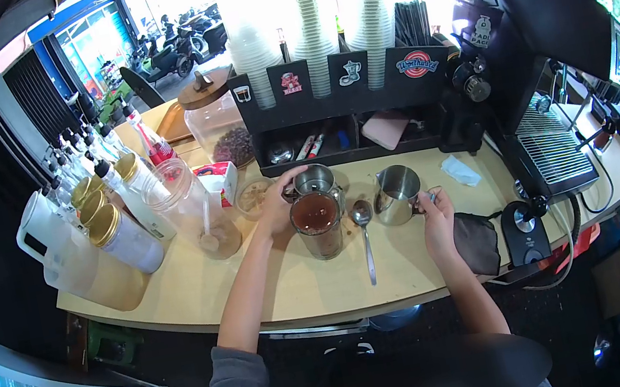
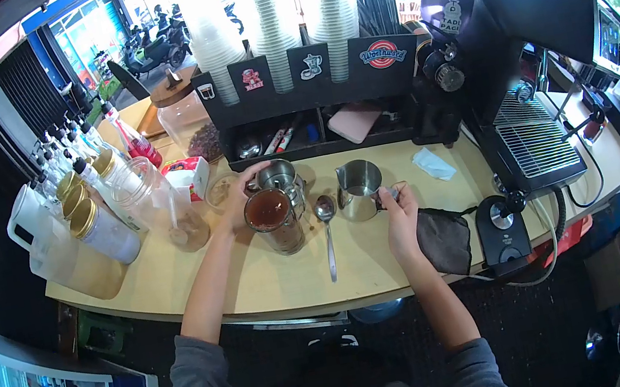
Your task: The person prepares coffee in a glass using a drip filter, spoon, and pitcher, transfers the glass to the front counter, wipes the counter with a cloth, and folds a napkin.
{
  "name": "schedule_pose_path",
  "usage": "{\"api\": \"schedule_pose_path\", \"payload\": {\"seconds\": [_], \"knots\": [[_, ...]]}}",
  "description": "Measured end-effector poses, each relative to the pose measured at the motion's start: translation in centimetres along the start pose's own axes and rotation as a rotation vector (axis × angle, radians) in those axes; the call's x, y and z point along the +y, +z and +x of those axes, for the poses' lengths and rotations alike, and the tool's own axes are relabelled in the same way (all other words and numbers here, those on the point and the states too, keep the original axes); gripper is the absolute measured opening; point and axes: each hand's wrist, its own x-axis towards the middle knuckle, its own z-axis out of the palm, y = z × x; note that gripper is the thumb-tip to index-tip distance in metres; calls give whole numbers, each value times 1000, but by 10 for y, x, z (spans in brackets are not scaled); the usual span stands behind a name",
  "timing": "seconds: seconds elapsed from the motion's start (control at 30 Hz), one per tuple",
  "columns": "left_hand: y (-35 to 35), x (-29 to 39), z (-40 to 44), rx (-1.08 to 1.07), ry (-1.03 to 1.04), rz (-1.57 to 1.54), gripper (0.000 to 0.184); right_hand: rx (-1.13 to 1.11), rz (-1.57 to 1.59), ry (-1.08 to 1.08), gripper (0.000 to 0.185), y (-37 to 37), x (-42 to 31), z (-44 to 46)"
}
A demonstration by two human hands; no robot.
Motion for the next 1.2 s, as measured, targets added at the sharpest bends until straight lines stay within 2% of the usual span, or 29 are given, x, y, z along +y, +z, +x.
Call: {"api": "schedule_pose_path", "payload": {"seconds": [0.07,0.2,0.4,0.47,0.5,0.57,0.6,0.67,0.7,0.73,0.8,0.83,1.07,1.17,1.2], "knots": [[0,-1,-1,-31,26,133,69,-2,1,1,21,-1,1,0],[3,8,-4,-31,44,165,70,0,-5,-9,21,0,1,1],[-2,-5,-6,8,-119,3,67,-2,-26,-13,20,0,2,0],[-10,-14,-12,52,43,89,52,-1,-43,-12,19,1,-1,-1],[-14,-8,-16,54,43,93,52,2,-56,-18,18,2,-2,-2],[-21,5,-25,280,6,107,51,5,-62,-22,16,3,-3,-3],[-17,12,-32,278,4,113,51,6,-73,-33,14,4,-4,-4],[6,24,-51,424,48,-164,50,15,-83,-37,12,5,-3,-7],[19,33,-57,399,83,-296,66,7,-92,-53,11,5,-3,-8],[28,32,-61,395,78,-297,66,-1,-102,-70,10,5,-3,-9],[42,33,-68,295,135,-115,86,2,-125,-70,9,3,0,-9],[48,40,-69,279,48,-105,98,-1,-146,-74,10,3,0,-9],[62,39,-71,235,-29,8,79,32,-302,-242,23,6,-8,-15],[66,41,-71,301,-19,-20,71,107,-353,-234,29,5,-8,-20],[66,41,-71,307,-31,-22,70,129,-406,-294,31,3,-6,-21]]}}
